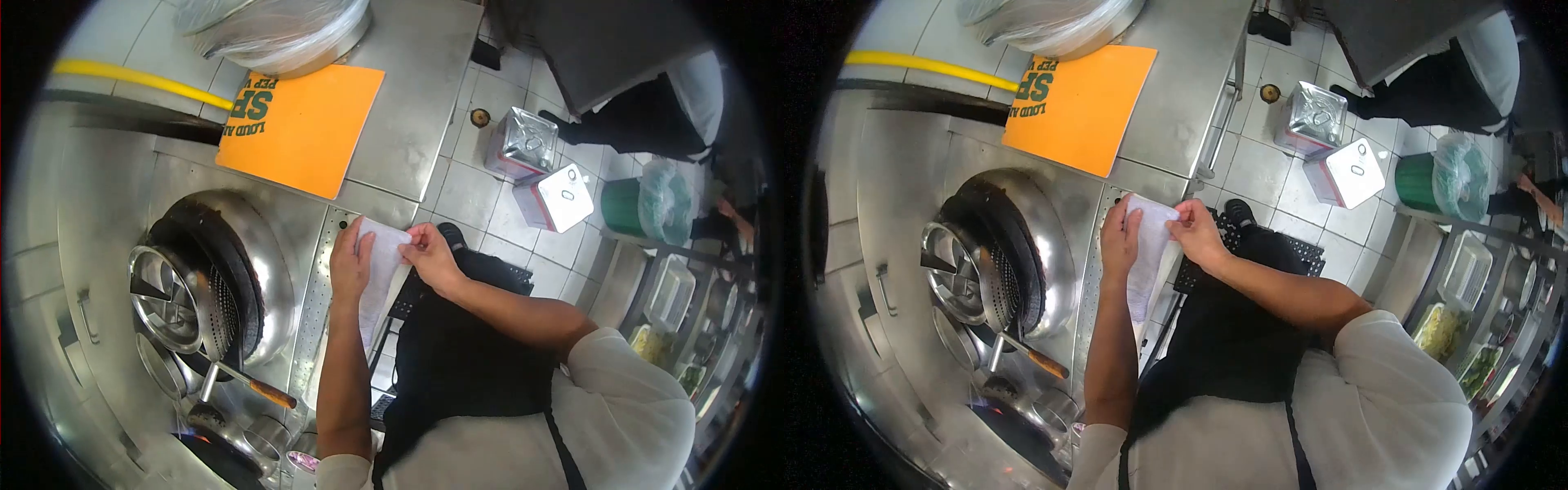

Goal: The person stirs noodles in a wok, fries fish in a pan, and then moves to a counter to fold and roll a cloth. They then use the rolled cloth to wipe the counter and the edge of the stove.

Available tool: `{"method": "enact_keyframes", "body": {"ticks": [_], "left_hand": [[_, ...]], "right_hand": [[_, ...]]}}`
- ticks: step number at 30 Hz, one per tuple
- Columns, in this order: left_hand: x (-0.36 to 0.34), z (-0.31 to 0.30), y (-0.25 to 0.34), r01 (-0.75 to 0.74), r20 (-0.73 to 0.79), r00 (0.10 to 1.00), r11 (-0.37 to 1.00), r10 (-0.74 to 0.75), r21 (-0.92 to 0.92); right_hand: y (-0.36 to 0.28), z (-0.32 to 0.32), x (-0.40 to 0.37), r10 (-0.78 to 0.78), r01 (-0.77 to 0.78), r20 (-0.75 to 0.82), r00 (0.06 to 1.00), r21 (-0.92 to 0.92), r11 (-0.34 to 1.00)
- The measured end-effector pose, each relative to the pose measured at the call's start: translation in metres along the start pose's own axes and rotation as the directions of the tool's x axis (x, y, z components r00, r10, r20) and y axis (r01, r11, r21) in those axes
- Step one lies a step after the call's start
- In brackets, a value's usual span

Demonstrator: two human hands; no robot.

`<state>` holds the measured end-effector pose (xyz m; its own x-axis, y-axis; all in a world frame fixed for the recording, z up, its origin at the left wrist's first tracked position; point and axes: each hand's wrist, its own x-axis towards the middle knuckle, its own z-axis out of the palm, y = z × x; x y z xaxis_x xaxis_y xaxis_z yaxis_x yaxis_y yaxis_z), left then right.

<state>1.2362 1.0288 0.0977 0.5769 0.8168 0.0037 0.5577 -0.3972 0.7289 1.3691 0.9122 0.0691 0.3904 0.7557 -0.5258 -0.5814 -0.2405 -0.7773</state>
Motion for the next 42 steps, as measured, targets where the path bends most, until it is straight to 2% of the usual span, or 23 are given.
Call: {"method": "enact_keyframes", "body": {"ticks": [3, 6, 9, 12, 15, 18, 19, 21, 23, 24, 25, 26, 27, 28, 29, 30, 32, 35, 36, 38, 39, 41, 42], "left_hand": [[0.002, -0.002, 0.007, 0.057, 0.038, 0.998, 0.997, -0.059, 0.053], [-0.006, -0.001, 0.028, 0.044, -0.117, 0.993, 0.937, -0.004, 0.347], [-0.023, 0.024, 0.04, 0.07, -0.264, 0.964, 0.914, 0.042, 0.4], [-0.029, 0.05, 0.044, 0.148, -0.166, 0.983, 0.888, -0.083, 0.435], [-0.028, 0.054, 0.031, 0.133, -0.106, 0.99, 0.881, -0.094, 0.453], [-0.027, 0.054, 0.029, 0.135, -0.106, 0.99, 0.873, -0.095, 0.469], [-0.028, 0.052, 0.031, 0.138, -0.11, 0.989, 0.87, -0.097, 0.473], [-0.04, 0.04, 0.038, 0.256, -0.201, 0.961, 0.877, -0.187, 0.408], [-0.079, 0.025, 0.043, 0.393, -0.355, 0.895, 0.854, -0.27, 0.342], [-0.104, 0.026, 0.04, 0.429, -0.349, 0.883, 0.842, -0.314, 0.327], [-0.132, 0.024, 0.029, 0.475, -0.36, 0.861, 0.818, -0.358, 0.323], [-0.161, 0.017, 0.016, 0.541, -0.396, 0.822, 0.778, -0.41, 0.318], [-0.184, 0.013, 0.008, 0.562, -0.362, 0.815, 0.768, -0.452, 0.307], [-0.195, 0.01, 0.0, 0.582, -0.33, 0.806, 0.758, -0.491, 0.295], [-0.196, 0.012, -0.004, 0.596, -0.383, 0.794, 0.728, -0.471, 0.34], [-0.194, 0.017, -0.008, 0.597, -0.409, 0.794, 0.707, -0.45, 0.38], [-0.197, 0.014, 0.004, 0.601, -0.466, 0.776, 0.72, -0.425, 0.346], [-0.204, 0.019, 0.035, 0.74, -0.743, 0.531, 0.649, -0.407, 0.174], [-0.202, 0.029, 0.042, 0.748, -0.749, 0.404, 0.661, -0.525, -0.059], [-0.203, 0.051, 0.064, 0.649, -0.636, 0.181, 0.577, -0.75, -0.496], [-0.195, 0.055, 0.083, 0.553, -0.635, 0.029, 0.541, -0.772, -0.633], [-0.181, 0.081, 0.09, 0.393, -0.455, -0.108, 0.382, -0.884, -0.836], [-0.173, 0.1, 0.084, 0.324, -0.457, -0.161, 0.391, -0.874, -0.861]], "right_hand": [[-0.009, -0.006, 0.004, 0.035, -0.033, 0.001, 0.999, -0.246, 0.969], [-0.023, -0.01, 0.005, 0.054, -0.031, 0.047, 0.997, -0.399, 0.916], [-0.038, -0.02, 0.015, -0.046, 0.17, 0.193, 0.98, -0.704, 0.69], [-0.071, -0.017, 0.023, 0.076, 0.218, 0.334, 0.939, -0.754, 0.619], [-0.065, -0.02, 0.033, 0.02, 0.369, 0.43, 0.903, -0.798, 0.476], [-0.087, -0.005, 0.035, -0.14, 0.546, 0.535, 0.833, -0.755, 0.363], [-0.089, 0.0, 0.037, -0.184, 0.652, 0.627, 0.757, -0.712, 0.261], [-0.091, 0.009, 0.044, -0.228, 0.826, 0.799, 0.556, -0.562, 0.043], [-0.082, 0.009, 0.05, -0.063, 0.863, 0.874, 0.482, -0.486, -0.135], [-0.072, 0.009, 0.054, 0.021, 0.883, 0.902, 0.431, -0.417, -0.213], [-0.061, 0.002, 0.067, -0.023, 0.897, 0.919, 0.394, -0.39, -0.208], [-0.065, 0.001, 0.072, -0.044, 0.932, 0.937, 0.347, -0.35, -0.1], [-0.051, -0.008, 0.092, -0.044, 0.956, 0.98, 0.196, -0.201, -0.214], [-0.07, 0.009, 0.075, 0.001, 0.949, 0.974, 0.227, -0.221, -0.224], [-0.069, 0.011, 0.078, 0.034, 0.933, 0.966, 0.257, -0.238, -0.271], [-0.07, 0.017, 0.072, 0.047, 0.905, 0.937, 0.346, -0.321, -0.278], [-0.083, 0.039, 0.056, 0.023, 0.922, 0.964, 0.264, -0.245, -0.298], [-0.081, 0.083, 0.043, 0.124, 0.985, 0.978, 0.17, -0.17, -0.009], [-0.081, 0.097, 0.041, 0.202, 0.991, 0.971, 0.131, -0.136, 0.01], [-0.068, 0.127, 0.035, 0.353, 0.994, 0.933, 0.067, -0.095, 0.061], [-0.057, 0.137, 0.037, 0.398, 0.995, 0.917, 0.01, -0.049, 0.089], [-0.03, 0.146, 0.059, 0.471, 0.989, 0.882, -0.036, -0.037, 0.144], [-0.031, 0.158, 0.053, 0.563, 0.978, 0.826, 0.021, -0.133, 0.159]]}}
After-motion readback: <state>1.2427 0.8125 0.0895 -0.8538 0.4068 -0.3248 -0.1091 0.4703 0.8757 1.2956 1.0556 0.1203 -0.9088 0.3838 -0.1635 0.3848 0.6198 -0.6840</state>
